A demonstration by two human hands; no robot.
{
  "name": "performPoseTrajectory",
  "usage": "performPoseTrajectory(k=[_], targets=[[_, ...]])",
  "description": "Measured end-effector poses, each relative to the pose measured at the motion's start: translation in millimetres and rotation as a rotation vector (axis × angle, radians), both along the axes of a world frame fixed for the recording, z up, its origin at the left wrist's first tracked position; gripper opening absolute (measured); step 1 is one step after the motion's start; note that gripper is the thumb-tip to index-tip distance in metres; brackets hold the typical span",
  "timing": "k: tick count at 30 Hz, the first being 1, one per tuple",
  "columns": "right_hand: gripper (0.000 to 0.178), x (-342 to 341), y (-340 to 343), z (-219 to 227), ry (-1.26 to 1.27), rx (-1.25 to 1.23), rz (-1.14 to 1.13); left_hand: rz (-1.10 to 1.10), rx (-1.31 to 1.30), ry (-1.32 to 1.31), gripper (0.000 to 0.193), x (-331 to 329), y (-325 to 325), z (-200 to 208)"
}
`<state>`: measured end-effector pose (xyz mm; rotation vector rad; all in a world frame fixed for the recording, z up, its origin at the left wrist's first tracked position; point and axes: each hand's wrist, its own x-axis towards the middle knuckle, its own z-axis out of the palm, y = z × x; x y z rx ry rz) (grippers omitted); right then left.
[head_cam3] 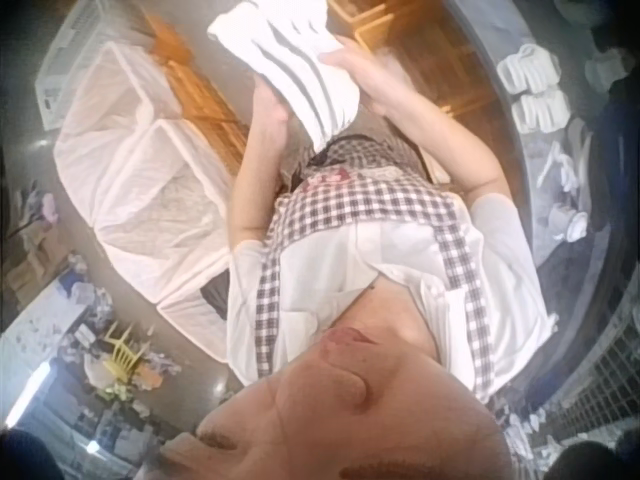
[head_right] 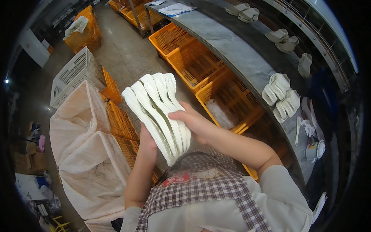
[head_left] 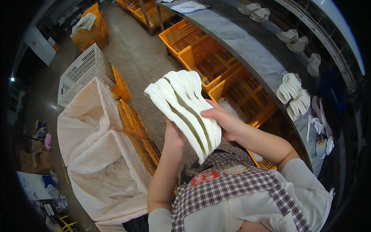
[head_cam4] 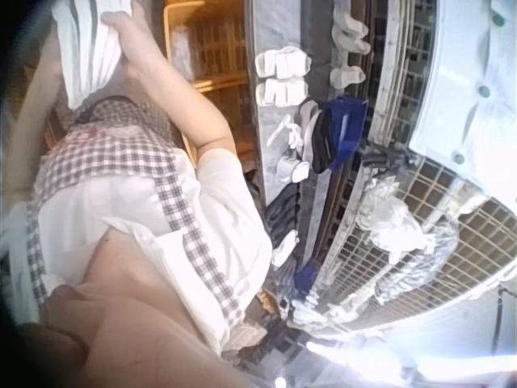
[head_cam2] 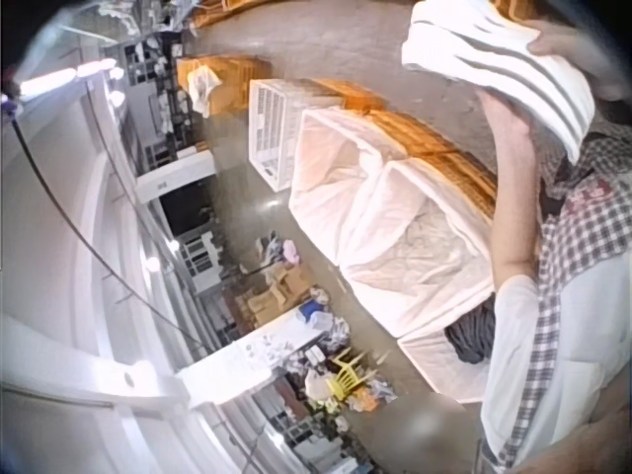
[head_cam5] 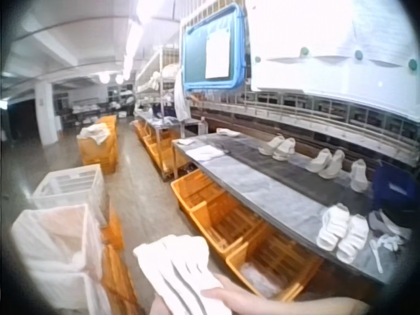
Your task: The person picks up pairs of black and white slippers from a metal pot and a bin, inspects them, and places them on a table or into a bin. The person handles the slippers one pair at a time, turning them over to check the soles before stacking them.
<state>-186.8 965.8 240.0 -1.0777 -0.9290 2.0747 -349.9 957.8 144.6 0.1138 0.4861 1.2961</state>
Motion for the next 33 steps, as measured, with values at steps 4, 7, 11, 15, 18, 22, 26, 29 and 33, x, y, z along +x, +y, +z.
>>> performPoseTrajectory(k=[4,7,11,15,18,22,26,29,33], targets=[[0.08,0.7,-10.0,2.9,0.007,0.146,0.029,0.106,0.105,0.249,0.058,-2.6,-10.5,13.6],[0.085,2.0,-17.8,1.7,0.038,0.244,0.056,0.152,0.326,0.473,0.055,-4.1,-14.1,26.9],[0.09,5.4,-25.3,0.4,-0.003,0.407,0.104,0.173,0.512,0.568,0.058,-2.7,-11.7,36.8],[0.095,8.6,-30.0,1.5,-0.031,0.459,0.126,0.09,0.398,0.233,0.059,-3.1,-7.8,38.3],[0.097,10.0,-31.9,1.9,-0.035,0.46,0.128,0.058,0.358,0.144,0.059,-4.8,-7.1,37.5],[0.098,11.8,-30.7,3.0,0.006,0.46,0.137,0.03,0.335,0.072,0.06,-6.0,-6.7,35.9],[0.095,13.5,-25.2,8.7,0.006,0.304,0.13,0.037,0.355,0.154,0.061,-5.4,-7.1,35.0],[0.093,13.4,-18.1,12.6,0.171,0.238,0.098,0.027,0.365,0.251,0.062,-4.1,-7.5,34.1],[0.09,12.6,-13.8,14.0,-0.136,0.447,0.138,-0.002,0.465,0.28,0.062,-3.2,-7.1,33.6]])
